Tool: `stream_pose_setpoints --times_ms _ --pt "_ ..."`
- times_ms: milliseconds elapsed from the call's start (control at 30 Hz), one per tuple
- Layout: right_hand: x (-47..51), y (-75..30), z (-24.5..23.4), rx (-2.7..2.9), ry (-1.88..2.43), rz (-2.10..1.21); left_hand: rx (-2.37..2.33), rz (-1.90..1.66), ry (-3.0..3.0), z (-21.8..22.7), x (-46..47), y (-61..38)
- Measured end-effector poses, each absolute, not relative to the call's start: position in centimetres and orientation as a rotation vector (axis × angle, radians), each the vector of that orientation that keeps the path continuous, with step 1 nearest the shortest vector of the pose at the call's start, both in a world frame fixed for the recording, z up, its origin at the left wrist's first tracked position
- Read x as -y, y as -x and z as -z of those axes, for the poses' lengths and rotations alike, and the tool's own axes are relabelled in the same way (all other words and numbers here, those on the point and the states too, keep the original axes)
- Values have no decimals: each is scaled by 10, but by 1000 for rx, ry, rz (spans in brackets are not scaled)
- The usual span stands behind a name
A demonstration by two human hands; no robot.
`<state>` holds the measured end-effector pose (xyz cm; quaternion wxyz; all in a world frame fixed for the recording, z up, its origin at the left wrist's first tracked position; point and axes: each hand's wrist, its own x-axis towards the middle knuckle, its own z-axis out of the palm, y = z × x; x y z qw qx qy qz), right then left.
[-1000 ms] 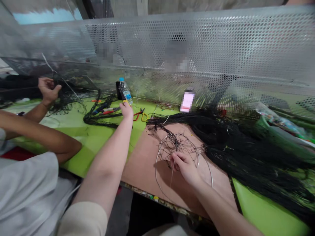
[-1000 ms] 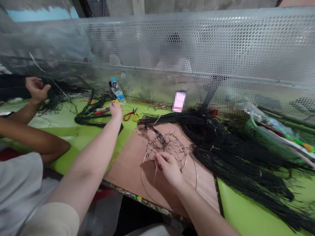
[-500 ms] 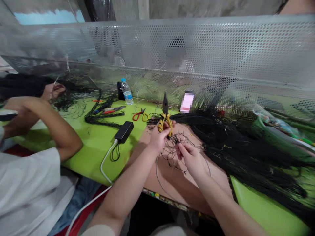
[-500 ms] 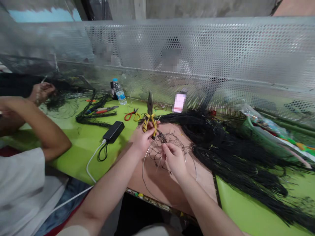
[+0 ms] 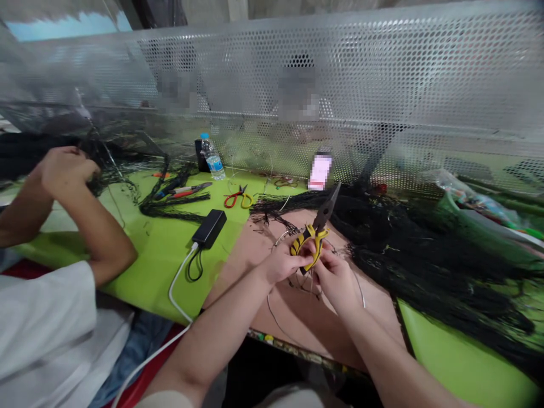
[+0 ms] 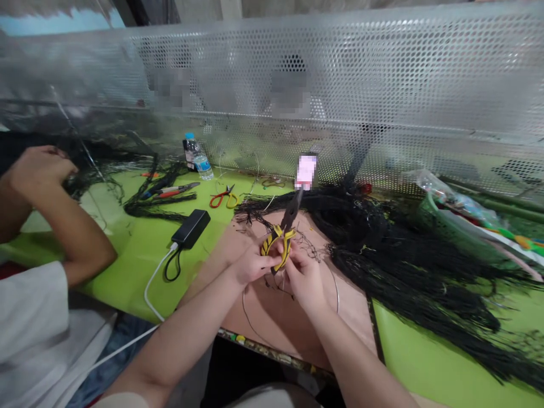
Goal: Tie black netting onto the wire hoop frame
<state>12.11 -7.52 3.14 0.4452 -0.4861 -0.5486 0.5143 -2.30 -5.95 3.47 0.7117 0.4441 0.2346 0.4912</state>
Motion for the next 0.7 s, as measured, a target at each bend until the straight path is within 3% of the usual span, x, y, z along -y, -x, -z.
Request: stream_pose_setpoints --times_ms 233,433,700 --pt "75 -123 -33 1233 1055 -1323 -556 -1070 -983 -36 59 20" --pt "79 -128 -35 1086 892 -1112 -690 -1115 -1104 -34 59 21" --pt "75 -131 -39 1237 1030 -993 -895 -1070 -1455 -28 58 20"
